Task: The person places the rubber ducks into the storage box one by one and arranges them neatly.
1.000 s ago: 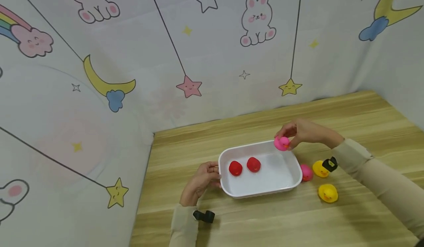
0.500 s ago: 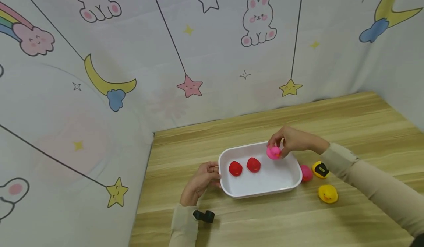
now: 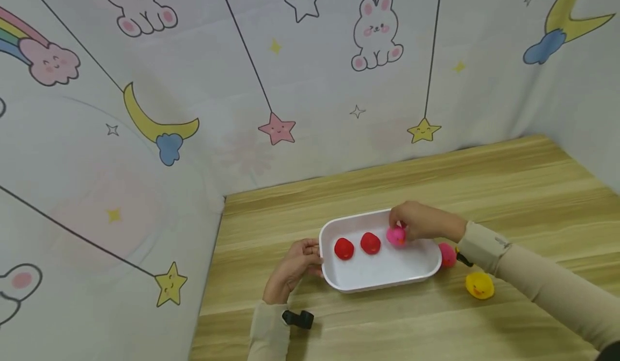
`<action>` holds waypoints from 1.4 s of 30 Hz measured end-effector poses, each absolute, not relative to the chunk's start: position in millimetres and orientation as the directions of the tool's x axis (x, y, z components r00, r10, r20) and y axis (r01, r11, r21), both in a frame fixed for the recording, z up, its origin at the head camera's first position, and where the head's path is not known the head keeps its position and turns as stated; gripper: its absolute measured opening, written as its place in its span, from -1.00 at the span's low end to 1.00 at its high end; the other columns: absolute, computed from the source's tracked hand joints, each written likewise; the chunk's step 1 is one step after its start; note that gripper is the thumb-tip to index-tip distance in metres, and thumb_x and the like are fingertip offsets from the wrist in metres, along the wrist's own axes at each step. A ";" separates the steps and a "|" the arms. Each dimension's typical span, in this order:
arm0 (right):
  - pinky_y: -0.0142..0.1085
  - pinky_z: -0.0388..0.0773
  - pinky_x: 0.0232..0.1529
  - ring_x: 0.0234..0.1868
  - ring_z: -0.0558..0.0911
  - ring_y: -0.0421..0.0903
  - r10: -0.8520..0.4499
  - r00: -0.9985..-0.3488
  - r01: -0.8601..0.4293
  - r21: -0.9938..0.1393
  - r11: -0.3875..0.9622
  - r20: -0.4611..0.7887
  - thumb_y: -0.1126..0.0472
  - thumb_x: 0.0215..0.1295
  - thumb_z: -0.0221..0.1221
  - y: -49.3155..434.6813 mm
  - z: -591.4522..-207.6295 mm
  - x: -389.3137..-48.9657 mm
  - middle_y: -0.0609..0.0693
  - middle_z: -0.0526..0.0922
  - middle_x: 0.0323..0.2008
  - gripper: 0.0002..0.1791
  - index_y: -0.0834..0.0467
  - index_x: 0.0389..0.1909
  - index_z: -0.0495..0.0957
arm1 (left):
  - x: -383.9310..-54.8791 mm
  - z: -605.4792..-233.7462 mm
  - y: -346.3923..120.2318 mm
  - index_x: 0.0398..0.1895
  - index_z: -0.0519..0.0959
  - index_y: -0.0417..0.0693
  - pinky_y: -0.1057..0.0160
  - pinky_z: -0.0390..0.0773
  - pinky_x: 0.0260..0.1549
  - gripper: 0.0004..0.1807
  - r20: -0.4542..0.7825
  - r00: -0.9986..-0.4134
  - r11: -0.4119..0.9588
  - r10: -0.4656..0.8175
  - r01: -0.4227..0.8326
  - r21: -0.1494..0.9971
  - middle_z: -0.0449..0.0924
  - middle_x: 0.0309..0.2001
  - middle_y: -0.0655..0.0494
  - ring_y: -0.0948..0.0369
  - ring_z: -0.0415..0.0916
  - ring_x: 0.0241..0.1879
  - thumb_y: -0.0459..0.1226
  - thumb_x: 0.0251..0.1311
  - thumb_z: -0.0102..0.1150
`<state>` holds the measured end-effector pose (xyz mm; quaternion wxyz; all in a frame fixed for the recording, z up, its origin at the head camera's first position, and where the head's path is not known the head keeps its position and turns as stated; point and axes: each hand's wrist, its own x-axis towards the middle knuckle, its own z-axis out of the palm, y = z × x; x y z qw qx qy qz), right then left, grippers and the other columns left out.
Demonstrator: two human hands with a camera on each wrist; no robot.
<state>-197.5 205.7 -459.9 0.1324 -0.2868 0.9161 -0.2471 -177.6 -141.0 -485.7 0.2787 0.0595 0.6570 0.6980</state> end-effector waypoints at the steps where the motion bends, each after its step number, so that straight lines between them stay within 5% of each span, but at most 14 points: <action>1: -0.36 0.65 -0.30 -0.30 0.53 -0.12 -0.590 -0.801 -0.467 -0.507 0.725 -0.105 0.49 0.04 0.41 205.2 -461.8 -196.3 -0.15 0.61 -0.33 -0.70 0.10 -0.25 0.68 | -177.1 -485.9 -140.9 0.20 0.21 -0.63 0.36 0.69 -0.56 -0.43 -0.284 -0.837 0.020 0.468 -0.311 0.950 0.55 -0.26 -0.06 0.24 0.55 -0.45 -0.63 0.06 0.04; 11: -0.28 0.71 -0.16 -0.21 0.59 -0.08 -0.583 -0.806 -0.506 -0.395 0.767 -0.101 0.44 0.02 0.48 205.5 -471.1 -184.1 -0.06 0.66 -0.20 -0.64 0.14 -0.13 0.70 | -172.9 -491.8 -140.4 0.19 0.22 -0.64 0.35 0.70 -0.55 -0.45 -0.301 -0.832 0.020 0.466 -0.330 0.944 0.54 -0.28 -0.06 0.23 0.55 -0.46 -0.63 0.07 0.02; 23: 0.05 0.65 0.09 0.08 0.63 0.22 -0.478 -0.878 -0.322 -0.750 0.578 0.009 0.47 0.13 0.39 245.8 -449.9 -164.4 0.24 0.65 0.08 -0.46 0.35 0.18 0.55 | -174.4 -490.7 -141.6 0.18 0.24 -0.61 0.37 0.69 -0.56 -0.45 -0.282 -0.845 0.012 0.455 -0.311 0.950 0.52 -0.31 0.00 0.25 0.54 -0.45 -0.63 0.05 0.02; 34: 0.11 0.56 0.18 0.20 0.55 0.33 -0.392 -0.920 -0.206 -0.841 0.500 -0.007 0.29 0.19 0.40 290.0 -459.8 -138.4 0.26 0.62 0.13 -0.49 0.34 0.17 0.57 | -177.5 -489.7 -141.5 0.20 0.22 -0.63 0.36 0.70 -0.55 -0.44 -0.283 -0.834 0.005 0.474 -0.319 0.948 0.54 -0.30 -0.01 0.24 0.56 -0.44 -0.63 0.06 0.02; 38: 0.07 0.59 0.17 0.23 0.48 0.42 -0.393 -0.919 -0.167 -0.863 0.477 -0.039 0.31 0.16 0.40 306.5 -471.3 -125.1 0.32 0.59 0.16 -0.43 0.41 0.19 0.53 | -177.7 -490.3 -141.2 0.19 0.21 -0.64 0.36 0.70 -0.55 -0.44 -0.282 -0.830 0.007 0.481 -0.318 0.948 0.53 -0.30 -0.01 0.25 0.56 -0.44 -0.64 0.05 0.01; 42: -0.26 0.63 0.14 0.19 0.58 0.25 -0.375 -0.926 -0.182 -0.835 0.519 -0.032 0.29 0.11 0.43 324.3 -484.4 -112.7 0.28 0.62 0.13 -0.41 0.39 0.18 0.54 | -177.7 -490.7 -140.6 0.18 0.22 -0.63 0.36 0.70 -0.54 -0.45 -0.284 -0.826 0.007 0.487 -0.321 0.947 0.54 -0.30 -0.01 0.25 0.56 -0.45 -0.64 0.06 0.01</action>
